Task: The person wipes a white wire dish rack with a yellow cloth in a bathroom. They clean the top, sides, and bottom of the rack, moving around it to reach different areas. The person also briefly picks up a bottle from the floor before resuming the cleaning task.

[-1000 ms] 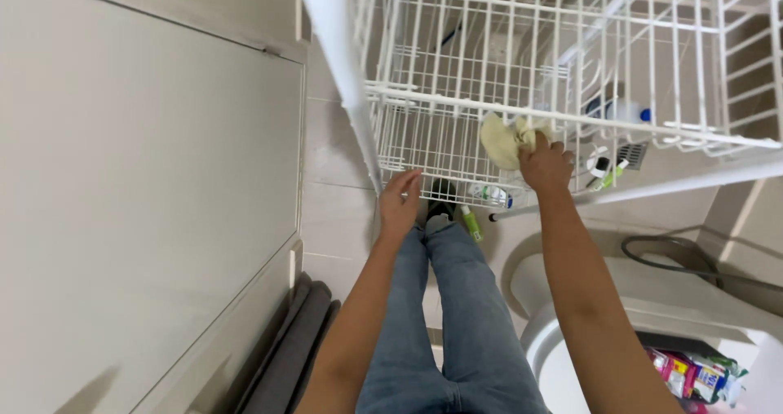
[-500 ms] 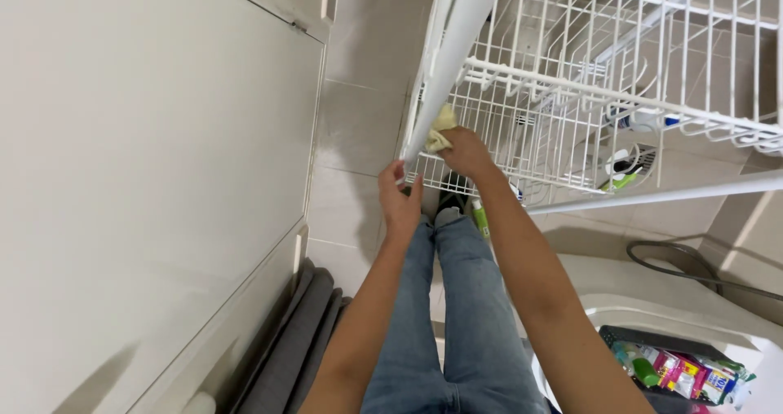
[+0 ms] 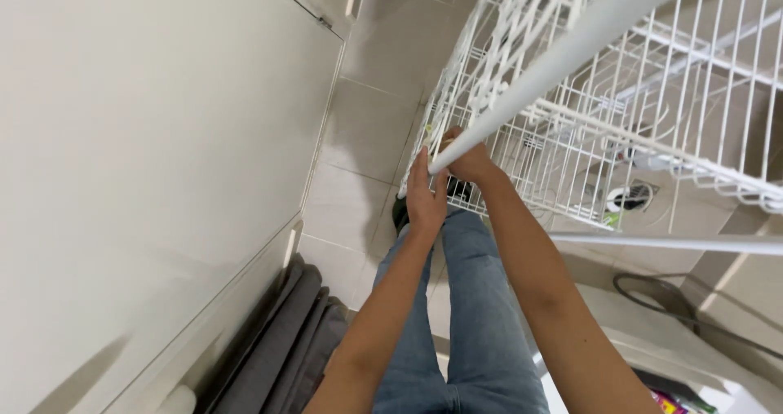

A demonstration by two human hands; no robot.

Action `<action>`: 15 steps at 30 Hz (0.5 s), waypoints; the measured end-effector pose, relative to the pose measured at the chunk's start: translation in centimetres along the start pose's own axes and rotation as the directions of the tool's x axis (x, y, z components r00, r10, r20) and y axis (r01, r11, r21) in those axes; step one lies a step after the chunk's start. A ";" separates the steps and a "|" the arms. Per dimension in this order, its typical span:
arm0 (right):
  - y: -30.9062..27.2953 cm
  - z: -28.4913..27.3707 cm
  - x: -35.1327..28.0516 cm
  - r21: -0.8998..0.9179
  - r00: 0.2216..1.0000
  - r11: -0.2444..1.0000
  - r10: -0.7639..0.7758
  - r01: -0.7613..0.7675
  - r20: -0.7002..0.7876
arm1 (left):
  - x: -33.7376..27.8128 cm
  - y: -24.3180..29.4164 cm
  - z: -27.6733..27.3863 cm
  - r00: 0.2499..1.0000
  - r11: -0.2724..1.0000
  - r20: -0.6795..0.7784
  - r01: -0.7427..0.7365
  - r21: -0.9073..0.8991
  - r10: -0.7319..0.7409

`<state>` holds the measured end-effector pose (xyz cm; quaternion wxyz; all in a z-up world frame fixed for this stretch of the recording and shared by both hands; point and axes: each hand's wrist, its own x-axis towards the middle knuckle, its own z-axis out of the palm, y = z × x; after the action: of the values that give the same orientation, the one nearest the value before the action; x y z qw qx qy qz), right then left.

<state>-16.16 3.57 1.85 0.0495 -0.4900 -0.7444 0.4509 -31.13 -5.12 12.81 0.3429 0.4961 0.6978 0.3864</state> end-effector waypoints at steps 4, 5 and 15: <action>0.6 -0.7 1.3 -0.081 0.999 0.997 0.019 -0.016 0.037 | -0.1 0.7 0.5 0.997 0.996 -0.020 0.081 0.030 -0.081; 0.7 -0.7 1.6 -0.104 0.999 0.994 0.027 -0.022 0.046 | -0.3 0.8 0.7 0.994 0.995 -0.040 0.101 0.021 -0.100; 0.7 -2.2 -1.0 -0.213 0.992 0.972 0.113 -0.097 0.064 | -3.9 6.2 1.1 0.899 0.889 -0.080 -0.407 0.211 0.430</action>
<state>-14.02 4.25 3.02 -0.0548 -0.5137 -0.7622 0.3901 -26.48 -7.30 18.10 0.1588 0.6402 0.6277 0.4133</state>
